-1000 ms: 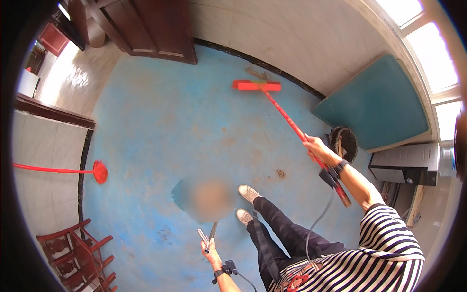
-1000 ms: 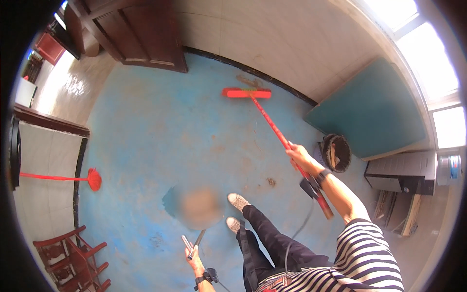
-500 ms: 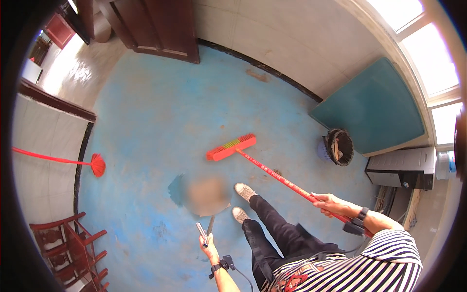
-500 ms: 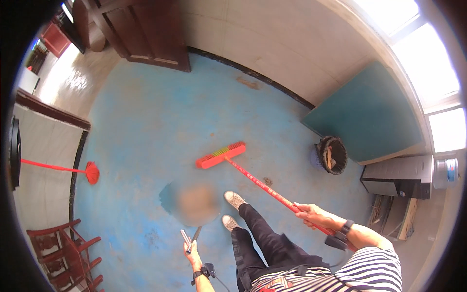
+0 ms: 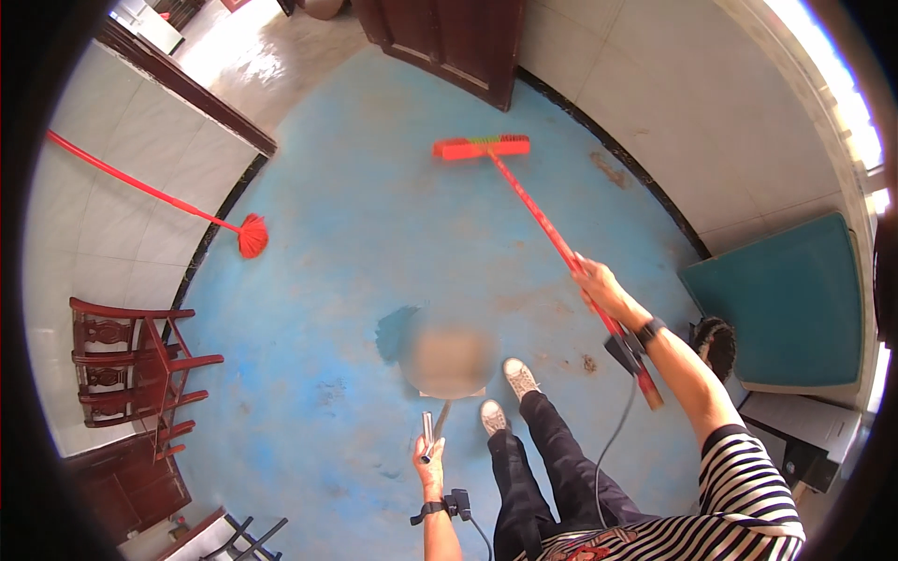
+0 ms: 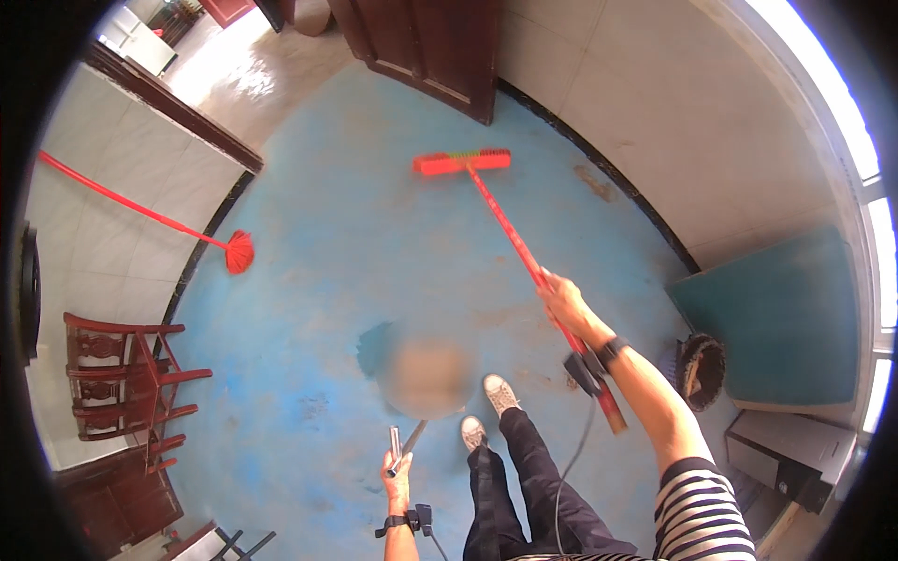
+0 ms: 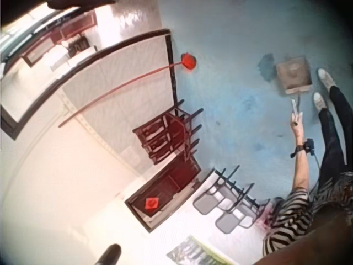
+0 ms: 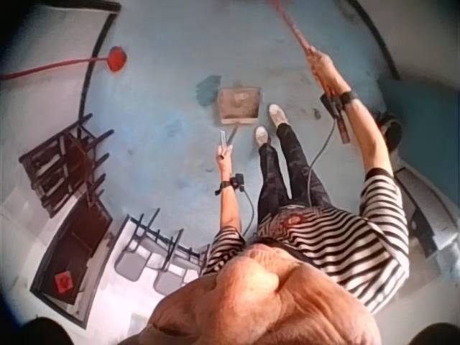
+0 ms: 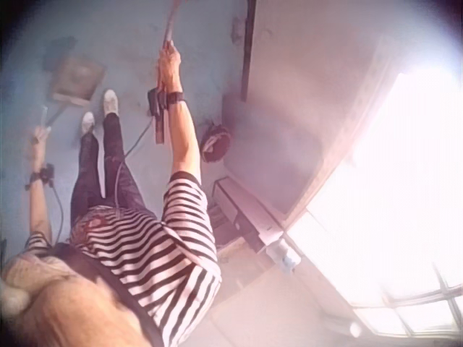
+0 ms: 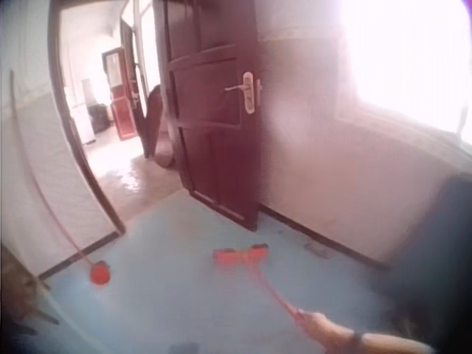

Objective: The person sweeps debris on a blue floor using a red broom and a metal dustpan. They gather dirt into a pile, sweep it into the dustpan, and empty the contents into a nearby trash bin. The person moves around the room to clean different areas, including near a large round table.

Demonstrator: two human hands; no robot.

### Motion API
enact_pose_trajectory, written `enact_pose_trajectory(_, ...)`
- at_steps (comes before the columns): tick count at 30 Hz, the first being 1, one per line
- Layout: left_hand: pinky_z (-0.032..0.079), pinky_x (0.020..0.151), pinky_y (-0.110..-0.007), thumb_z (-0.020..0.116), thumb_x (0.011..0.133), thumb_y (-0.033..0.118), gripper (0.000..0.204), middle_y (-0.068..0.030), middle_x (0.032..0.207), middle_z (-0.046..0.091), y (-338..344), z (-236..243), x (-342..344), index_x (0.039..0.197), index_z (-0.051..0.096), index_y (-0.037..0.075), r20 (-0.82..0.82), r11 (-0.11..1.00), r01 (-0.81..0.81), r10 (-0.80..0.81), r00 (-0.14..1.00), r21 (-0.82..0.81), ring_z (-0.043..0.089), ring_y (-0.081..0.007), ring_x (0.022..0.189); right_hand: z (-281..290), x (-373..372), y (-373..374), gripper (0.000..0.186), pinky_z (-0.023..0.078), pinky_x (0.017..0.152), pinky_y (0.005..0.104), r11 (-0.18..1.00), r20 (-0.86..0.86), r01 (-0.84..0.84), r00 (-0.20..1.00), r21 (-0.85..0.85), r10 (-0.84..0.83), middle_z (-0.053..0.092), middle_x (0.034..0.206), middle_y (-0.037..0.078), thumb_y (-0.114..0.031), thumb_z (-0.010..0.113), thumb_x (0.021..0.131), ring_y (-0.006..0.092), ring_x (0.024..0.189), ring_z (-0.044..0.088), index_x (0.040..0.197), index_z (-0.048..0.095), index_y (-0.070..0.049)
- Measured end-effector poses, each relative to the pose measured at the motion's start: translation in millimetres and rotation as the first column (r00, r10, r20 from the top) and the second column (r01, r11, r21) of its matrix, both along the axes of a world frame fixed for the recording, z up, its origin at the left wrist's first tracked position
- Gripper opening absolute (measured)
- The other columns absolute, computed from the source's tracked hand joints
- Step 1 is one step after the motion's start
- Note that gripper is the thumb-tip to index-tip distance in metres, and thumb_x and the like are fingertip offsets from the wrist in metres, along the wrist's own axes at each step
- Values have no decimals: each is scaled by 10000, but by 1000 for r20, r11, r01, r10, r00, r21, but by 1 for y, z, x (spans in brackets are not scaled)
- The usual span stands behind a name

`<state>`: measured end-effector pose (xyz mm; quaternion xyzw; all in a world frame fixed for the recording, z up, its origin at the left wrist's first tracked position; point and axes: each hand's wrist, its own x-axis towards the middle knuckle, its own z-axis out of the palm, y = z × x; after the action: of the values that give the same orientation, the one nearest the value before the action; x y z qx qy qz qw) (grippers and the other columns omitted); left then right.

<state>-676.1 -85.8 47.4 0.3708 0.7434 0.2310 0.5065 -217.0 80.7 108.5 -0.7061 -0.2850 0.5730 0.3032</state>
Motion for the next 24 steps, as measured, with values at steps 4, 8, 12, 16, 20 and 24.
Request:
enact_pose_trajectory(4,369,616,-191,694,750,51,222,56,788,453,2,5,11,910,541,30,81,994,-108,106,991,24,405,-52,685,-38,-18,67,416,358,385,262,993,60,114,992,-37,-112,395,581,-2,-234,466,902,107,422,377,1248,404,-12)
enact_pose_trajectory(8,378,635,-191,686,753,48,224,53,768,468,6,2,17,927,548,20,85,999,-35,36,996,-13,420,-49,690,-120,10,23,301,431,523,358,935,605,-353,751,32,263,548,728,137,-196,440,889,230,614,538,1140,483,-38)
enact_pose_trajectory(12,391,635,-201,688,747,57,239,51,748,474,2,7,14,948,564,19,3,999,-47,47,999,29,427,-57,679,-109,4,-124,464,466,620,420,938,570,-346,770,-7,288,580,807,239,-185,483,866,335,712,602,1304,366,-87)
enact_pose_trajectory(16,422,636,-221,696,738,63,298,28,738,515,-1,-1,8,1007,576,22,-47,999,-34,36,998,30,460,-71,665,2,29,-192,426,406,409,313,856,293,-299,848,-422,441,494,586,71,-261,526,870,156,445,472,1281,427,-205)
enact_pose_trajectory(20,435,648,-229,698,732,55,331,6,770,545,-11,-11,1,1039,576,26,-28,998,-31,32,999,48,482,-79,686,128,18,-112,323,313,360,211,835,123,-147,961,-531,247,387,561,-34,-229,506,892,52,426,360,1200,496,-133)
enact_pose_trajectory(24,435,669,-230,699,726,41,358,-4,810,559,-10,-14,8,1061,574,26,-11,999,-43,43,999,20,491,-81,708,106,17,-66,239,315,357,232,893,57,-212,965,-396,254,387,515,-25,-265,460,923,71,388,365,1062,477,-71)
